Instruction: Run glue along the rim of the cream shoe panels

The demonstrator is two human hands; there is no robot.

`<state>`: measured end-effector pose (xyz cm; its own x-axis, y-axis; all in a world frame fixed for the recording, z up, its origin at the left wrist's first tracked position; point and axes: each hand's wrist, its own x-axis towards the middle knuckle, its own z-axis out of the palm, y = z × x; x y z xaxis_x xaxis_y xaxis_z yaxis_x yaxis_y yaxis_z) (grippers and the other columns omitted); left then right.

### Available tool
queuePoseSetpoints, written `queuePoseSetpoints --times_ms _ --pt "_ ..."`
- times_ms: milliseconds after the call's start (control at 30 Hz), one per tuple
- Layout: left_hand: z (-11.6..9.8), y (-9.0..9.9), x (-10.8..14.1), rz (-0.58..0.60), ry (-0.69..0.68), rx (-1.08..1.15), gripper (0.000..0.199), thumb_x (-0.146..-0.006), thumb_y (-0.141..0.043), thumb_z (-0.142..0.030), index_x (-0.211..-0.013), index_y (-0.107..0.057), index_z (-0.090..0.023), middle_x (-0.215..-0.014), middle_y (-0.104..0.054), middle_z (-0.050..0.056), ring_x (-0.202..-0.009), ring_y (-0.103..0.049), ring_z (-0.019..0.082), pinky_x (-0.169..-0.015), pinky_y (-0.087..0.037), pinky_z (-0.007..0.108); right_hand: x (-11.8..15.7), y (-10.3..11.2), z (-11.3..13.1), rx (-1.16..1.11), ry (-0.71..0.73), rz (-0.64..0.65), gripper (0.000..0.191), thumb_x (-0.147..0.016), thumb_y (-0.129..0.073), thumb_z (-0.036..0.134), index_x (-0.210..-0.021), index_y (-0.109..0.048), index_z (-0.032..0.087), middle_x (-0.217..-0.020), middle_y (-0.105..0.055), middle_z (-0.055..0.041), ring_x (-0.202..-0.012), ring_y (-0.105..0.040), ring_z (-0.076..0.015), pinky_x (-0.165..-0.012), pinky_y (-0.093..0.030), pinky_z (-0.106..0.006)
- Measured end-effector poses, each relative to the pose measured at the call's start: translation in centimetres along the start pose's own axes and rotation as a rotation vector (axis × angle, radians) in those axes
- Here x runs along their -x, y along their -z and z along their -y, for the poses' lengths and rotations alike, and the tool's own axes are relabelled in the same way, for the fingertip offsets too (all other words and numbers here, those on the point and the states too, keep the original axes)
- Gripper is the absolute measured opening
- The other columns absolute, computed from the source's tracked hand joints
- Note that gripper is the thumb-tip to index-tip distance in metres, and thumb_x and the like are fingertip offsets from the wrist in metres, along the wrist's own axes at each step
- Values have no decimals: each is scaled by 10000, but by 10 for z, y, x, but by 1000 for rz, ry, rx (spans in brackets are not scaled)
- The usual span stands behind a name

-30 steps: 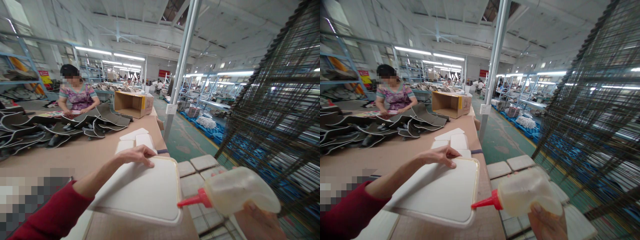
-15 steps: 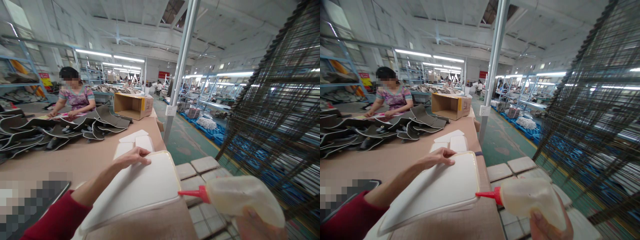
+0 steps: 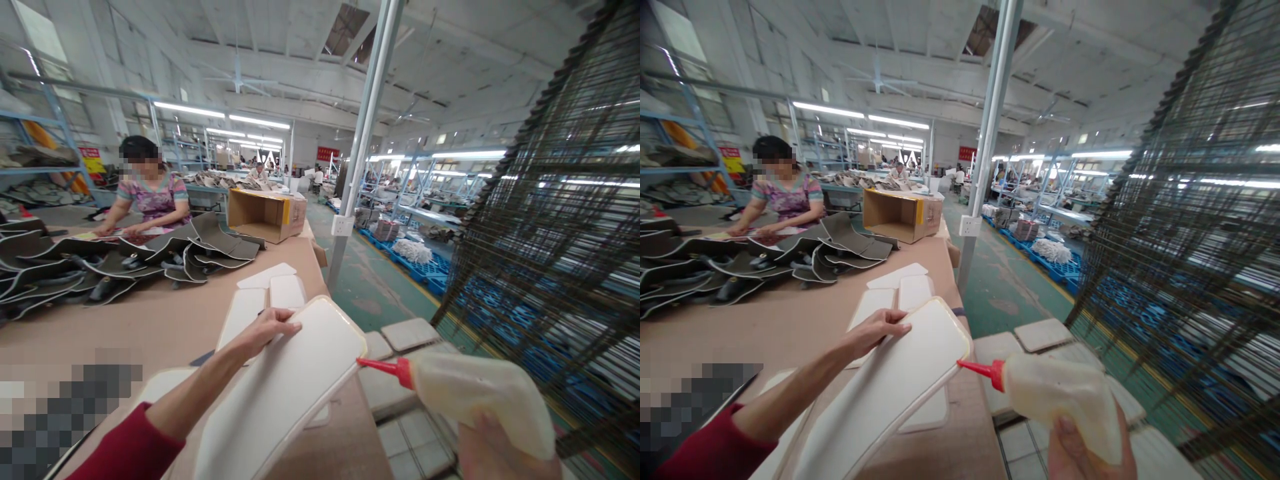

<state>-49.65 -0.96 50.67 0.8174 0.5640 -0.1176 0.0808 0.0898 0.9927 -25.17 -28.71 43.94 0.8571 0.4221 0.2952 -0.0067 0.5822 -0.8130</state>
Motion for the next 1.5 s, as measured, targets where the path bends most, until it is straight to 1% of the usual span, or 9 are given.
queuePoseSetpoints --times_ms 100,167,267,367,500,633,767,933,1500 --pt "4 -1 0 -17 -13 -2 457 -584 -778 -428 -886 -695 -94 -715 -694 40 -634 -613 160 -572 -442 223 6 -39 8 -63 117 -270 546 -547 -861 103 -1032 -663 256 -949 -686 30 -865 -636 -179 -776 -550 -231" --pt "6 -2 1 -46 -17 -17 454 -572 -780 -455 -836 -689 -96 -712 -691 40 -619 -605 159 -556 -428 224 6 -56 10 -109 141 -333 574 -472 -900 162 -1000 -678 202 -870 -680 -4 -803 -633 -183 -724 -554 -239" --pt "7 -4 1 -95 -7 -33 461 -557 -780 -485 -787 -671 -101 -712 -691 46 -606 -599 162 -533 -407 225 4 -67 9 -112 143 -333 566 -441 -913 200 -957 -682 172 -841 -671 -21 -771 -628 -179 -702 -544 -245" --pt "8 -4 2 -121 22 -33 478 -551 -772 -511 -776 -656 -107 -723 -697 54 -602 -602 166 -525 -402 230 0 -69 9 -113 149 -311 517 -452 -904 208 -918 -682 185 -897 -661 -21 -805 -617 -182 -762 -528 -279" --pt "9 -2 2 -151 41 -28 482 -555 -762 -529 -776 -645 -117 -726 -703 56 -592 -607 166 -519 -406 233 -8 -75 15 -118 156 -275 528 -467 -895 231 -946 -676 195 -973 -642 -44 -913 -591 -236 -999 -385 -462" --pt "11 0 1 -172 53 -19 483 -550 -761 -539 -766 -639 -124 -718 -705 55 -584 -612 167 -508 -401 231 -11 -77 15 -108 124 -242 614 -460 -892 224 -1027 -657 188 -1005 -628 -68 -953 -573 -280 -1012 -315 -564" --pt "13 0 1 -185 71 -23 487 -529 -767 -548 -739 -638 -128 -705 -705 52 -595 -625 179 -501 -394 230 -8 -71 8 -84 94 -219 572 -489 -884 236 -1012 -656 189 -948 -636 -38 -902 -579 -239 -953 -390 -460" --pt "15 0 0 -201 79 -28 524 -523 -760 -567 -774 -667 -116 -690 -704 46 -574 -618 170 -496 -398 232 -2 -67 0 -57 57 -192 547 -526 -871 239 -1022 -648 185 -819 -645 -9 -796 -576 -188 -772 -466 -319" --pt "14 -2 -4 -228 122 -36 566 -426 -763 -628 -681 -635 -140 -621 -683 34 -543 -598 165 -473 -383 240 7 -66 -6 -2 17 -116 522 -507 -874 237 -977 -664 151 -819 -665 -41 -735 -620 -187 -721 -542 -304"
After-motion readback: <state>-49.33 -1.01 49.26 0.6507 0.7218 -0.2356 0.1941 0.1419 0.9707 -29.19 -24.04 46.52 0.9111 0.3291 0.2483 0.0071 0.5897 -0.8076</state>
